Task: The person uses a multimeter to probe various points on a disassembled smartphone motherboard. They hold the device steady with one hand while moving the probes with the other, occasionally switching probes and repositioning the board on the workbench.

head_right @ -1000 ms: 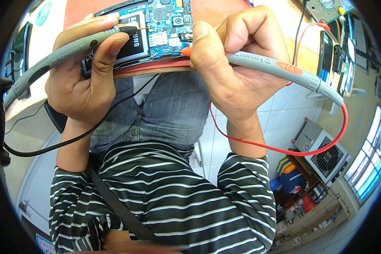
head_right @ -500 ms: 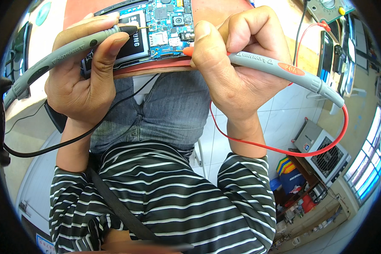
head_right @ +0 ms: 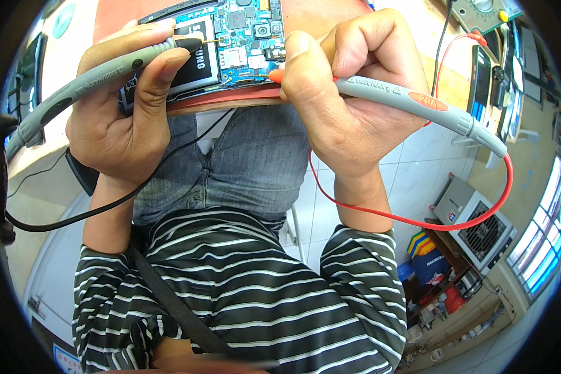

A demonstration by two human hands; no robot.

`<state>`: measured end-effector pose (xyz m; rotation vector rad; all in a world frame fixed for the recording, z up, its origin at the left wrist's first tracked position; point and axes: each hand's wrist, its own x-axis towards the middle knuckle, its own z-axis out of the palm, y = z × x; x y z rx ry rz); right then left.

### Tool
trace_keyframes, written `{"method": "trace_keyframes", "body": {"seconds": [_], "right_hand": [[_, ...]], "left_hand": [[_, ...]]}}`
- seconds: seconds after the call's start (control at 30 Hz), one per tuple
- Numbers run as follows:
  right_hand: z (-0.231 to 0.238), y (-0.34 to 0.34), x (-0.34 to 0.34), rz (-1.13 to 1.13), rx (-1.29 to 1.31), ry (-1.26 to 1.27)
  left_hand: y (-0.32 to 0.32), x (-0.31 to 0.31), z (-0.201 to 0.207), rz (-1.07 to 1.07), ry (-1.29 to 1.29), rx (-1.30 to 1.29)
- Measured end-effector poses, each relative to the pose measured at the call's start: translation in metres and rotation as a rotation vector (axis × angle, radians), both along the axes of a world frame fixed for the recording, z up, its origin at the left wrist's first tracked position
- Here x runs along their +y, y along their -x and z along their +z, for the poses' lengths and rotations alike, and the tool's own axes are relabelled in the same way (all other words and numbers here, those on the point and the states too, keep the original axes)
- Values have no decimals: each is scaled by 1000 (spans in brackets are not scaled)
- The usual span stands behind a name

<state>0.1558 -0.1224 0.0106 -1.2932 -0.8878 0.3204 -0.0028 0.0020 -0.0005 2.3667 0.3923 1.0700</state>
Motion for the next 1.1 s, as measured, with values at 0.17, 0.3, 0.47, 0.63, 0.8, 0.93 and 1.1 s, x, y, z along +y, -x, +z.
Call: {"method": "trace_keyframes", "body": {"seconds": [0.17,0.3,0.47,0.63,0.8,0.93,1.1], "right_hand": [[0,-1,0,-19,-22,12],[0,0,0,-11,-10,0],[0,1,0,-18,-5,3],[0,0,0,-9,-8,5],[1,1,0,-16,-11,2],[1,0,0,-6,-10,4],[1,0,0,1,-17,2]], "left_hand": [[-1,1,1,-16,8,-22],[-1,-1,2,13,-32,15],[-1,-4,2,12,81,-8],[-2,0,0,-6,21,-33],[-1,-3,1,-4,56,-27],[-1,-3,2,12,35,-5],[0,-1,3,12,-39,27]]}}
